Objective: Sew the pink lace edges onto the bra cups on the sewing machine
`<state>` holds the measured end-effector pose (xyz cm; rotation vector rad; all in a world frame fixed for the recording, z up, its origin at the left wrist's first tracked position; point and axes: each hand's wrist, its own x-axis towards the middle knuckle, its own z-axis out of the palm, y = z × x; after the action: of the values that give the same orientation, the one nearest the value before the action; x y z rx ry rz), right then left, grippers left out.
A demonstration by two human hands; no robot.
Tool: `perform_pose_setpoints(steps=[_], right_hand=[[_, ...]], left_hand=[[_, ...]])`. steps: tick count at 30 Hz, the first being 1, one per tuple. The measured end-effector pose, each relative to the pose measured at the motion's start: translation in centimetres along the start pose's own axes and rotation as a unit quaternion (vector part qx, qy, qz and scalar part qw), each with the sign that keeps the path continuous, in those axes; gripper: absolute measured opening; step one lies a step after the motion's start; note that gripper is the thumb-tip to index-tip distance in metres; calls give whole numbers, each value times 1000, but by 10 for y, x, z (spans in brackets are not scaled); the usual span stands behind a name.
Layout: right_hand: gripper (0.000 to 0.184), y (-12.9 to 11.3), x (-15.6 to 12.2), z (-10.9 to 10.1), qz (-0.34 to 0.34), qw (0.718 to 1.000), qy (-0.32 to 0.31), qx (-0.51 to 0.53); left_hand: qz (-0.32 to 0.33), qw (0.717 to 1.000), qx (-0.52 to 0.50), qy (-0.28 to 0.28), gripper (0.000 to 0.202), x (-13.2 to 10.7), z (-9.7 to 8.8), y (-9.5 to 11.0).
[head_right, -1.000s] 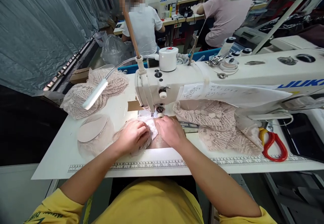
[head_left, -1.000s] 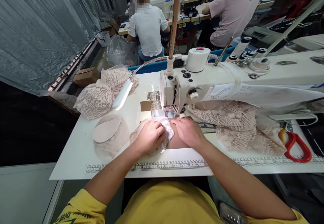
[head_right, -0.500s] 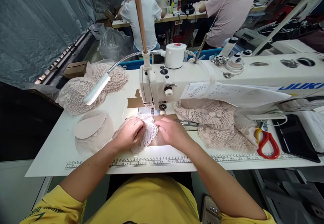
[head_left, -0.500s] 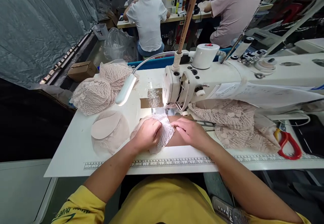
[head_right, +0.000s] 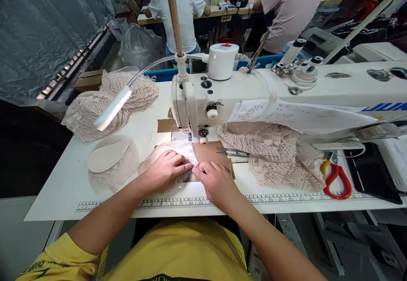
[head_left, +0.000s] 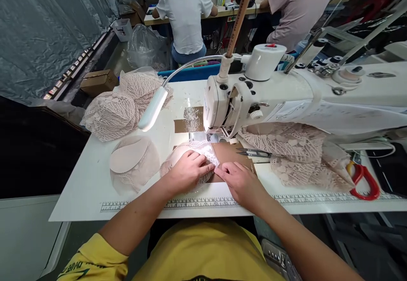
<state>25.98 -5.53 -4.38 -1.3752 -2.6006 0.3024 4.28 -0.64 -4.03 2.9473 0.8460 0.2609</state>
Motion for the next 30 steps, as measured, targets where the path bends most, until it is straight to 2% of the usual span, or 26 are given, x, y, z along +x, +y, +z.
perform_pose_setpoints(steps=[4,16,19,23,30], right_hand=[[41,1,0,0,-4,1000,2,7],[45,9,2,-4,6,999,11,50],[45,10,7,-4,32,999,4,14],[45,8,13,-4,32,998,-37,-31],[43,6,14,-5,44,997,-48,-42]], left_hand=[[-4,1000,21,-20,41,1,-2,1],[-17,1000,8,-15,41,2,-2,3],[-21,1000,0,0,38,3,-1,3],[-6,1000,-19,21,38,2,2,2],[-26,1000,5,2,49,3,4,1]])
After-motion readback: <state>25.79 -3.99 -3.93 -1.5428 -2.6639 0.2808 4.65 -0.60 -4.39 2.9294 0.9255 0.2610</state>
